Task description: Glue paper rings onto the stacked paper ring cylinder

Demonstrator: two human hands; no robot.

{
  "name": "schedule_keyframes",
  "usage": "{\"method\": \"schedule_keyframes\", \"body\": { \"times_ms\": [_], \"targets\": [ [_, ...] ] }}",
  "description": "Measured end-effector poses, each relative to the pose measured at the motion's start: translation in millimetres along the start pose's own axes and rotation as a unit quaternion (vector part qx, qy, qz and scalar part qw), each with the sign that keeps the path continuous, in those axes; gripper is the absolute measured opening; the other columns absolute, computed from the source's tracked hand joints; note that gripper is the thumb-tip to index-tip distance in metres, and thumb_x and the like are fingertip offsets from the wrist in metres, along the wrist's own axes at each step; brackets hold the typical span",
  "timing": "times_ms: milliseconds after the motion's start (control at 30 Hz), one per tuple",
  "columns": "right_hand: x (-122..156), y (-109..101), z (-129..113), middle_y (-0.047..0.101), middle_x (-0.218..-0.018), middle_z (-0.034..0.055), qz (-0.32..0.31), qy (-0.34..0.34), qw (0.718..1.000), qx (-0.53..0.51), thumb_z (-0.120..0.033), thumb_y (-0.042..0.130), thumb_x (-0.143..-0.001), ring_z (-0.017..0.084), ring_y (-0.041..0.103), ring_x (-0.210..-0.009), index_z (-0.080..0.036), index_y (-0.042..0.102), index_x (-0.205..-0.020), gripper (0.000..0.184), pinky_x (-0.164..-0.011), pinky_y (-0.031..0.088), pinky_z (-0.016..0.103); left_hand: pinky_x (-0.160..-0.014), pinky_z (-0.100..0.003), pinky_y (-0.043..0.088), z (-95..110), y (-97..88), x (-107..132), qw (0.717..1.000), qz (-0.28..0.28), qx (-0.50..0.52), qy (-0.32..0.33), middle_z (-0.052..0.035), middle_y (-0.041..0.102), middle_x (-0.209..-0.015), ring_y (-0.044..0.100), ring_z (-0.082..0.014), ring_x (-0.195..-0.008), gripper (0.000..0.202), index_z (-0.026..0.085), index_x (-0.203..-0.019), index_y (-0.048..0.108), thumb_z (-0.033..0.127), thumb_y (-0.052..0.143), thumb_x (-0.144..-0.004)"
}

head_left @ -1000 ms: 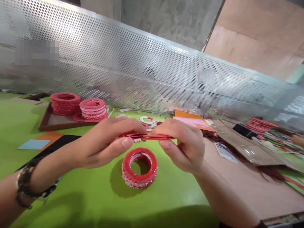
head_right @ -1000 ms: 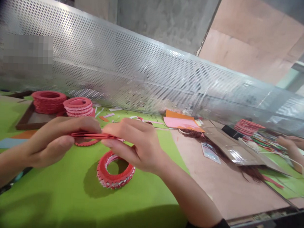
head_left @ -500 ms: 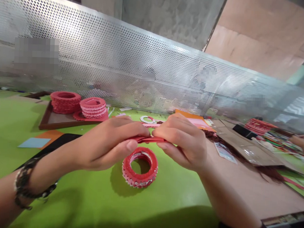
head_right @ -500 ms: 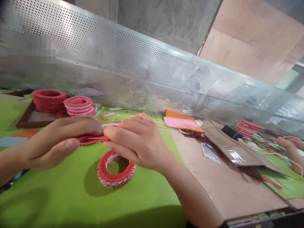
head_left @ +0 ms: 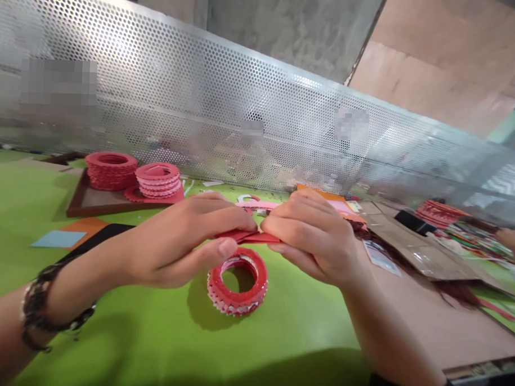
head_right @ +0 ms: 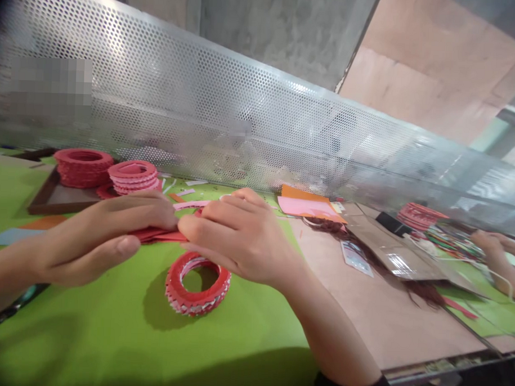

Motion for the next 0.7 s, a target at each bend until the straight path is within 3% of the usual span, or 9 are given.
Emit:
{"method": "schedule_keyframes", "body": {
  "times_ms": [100,433,567,700],
  "targets": [
    [-0.3,-1.2,-0.9,0.066,-0.073,0.0008,0.006,0.002,1.0,0.004,-0.024,0.039,-0.105,0.014,0.057,-0.067,-0.018,0.058,-0.097,0.021,-0.065,0.044,0.029,-0.07,-0.026,0.047,-1.2,1.0,1.5,1.0,0.002,0.016,-0.007,0.0,0.064,-0.079,0.064,-0.0164,-0.072,0.036,0.022,-0.101,0.05,0.036,0.017,-0.108],
    [-0.9,1.4,-4.2,0.066,-0.069,-0.0013,0.008,0.01,0.998,0.067,-0.007,0.038,-0.098,0.013,0.054,-0.062,-0.019,0.059,-0.087,0.027,-0.064,0.039,0.03,-0.065,-0.024,0.045,0.9,-1.4,-6.5,0.999,-0.041,-0.028,-0.011,-0.0002,0.063,-0.075,0.06,-0.0154,-0.064,0.029,0.02,-0.09,0.051,0.026,0.026,-0.105],
    [-1.8,4.5,-4.8,0.066,-0.071,-0.0022,-0.027,-0.004,0.995,0.092,-0.008,0.038,-0.1,0.012,0.052,-0.062,-0.019,0.059,-0.087,0.027,-0.065,0.038,0.029,-0.063,-0.024,0.045,-1.5,-1.0,-5.9,0.997,-0.05,-0.057,-0.019,0.0009,0.062,-0.072,0.059,-0.0148,-0.063,0.033,0.02,-0.086,0.051,0.028,0.025,-0.106],
    [-1.7,9.5,-2.6,0.066,-0.071,-0.0017,-0.056,-0.004,0.993,0.103,-0.008,0.036,-0.101,0.012,0.052,-0.063,-0.019,0.06,-0.086,0.029,-0.067,0.039,0.028,-0.067,-0.026,0.048,-2.8,1.6,-3.7,0.995,-0.04,-0.086,-0.04,-0.001,0.069,-0.079,0.065,-0.0168,-0.07,0.035,0.019,-0.095,0.055,0.031,0.024,-0.107]
  ]
}}
Point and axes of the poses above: each hand's wrist, its own x-axis away from the middle knuckle, its own y-axis out of the palm, z = x × y, the point moved 4 cm from there along -x, towards the middle knuckle
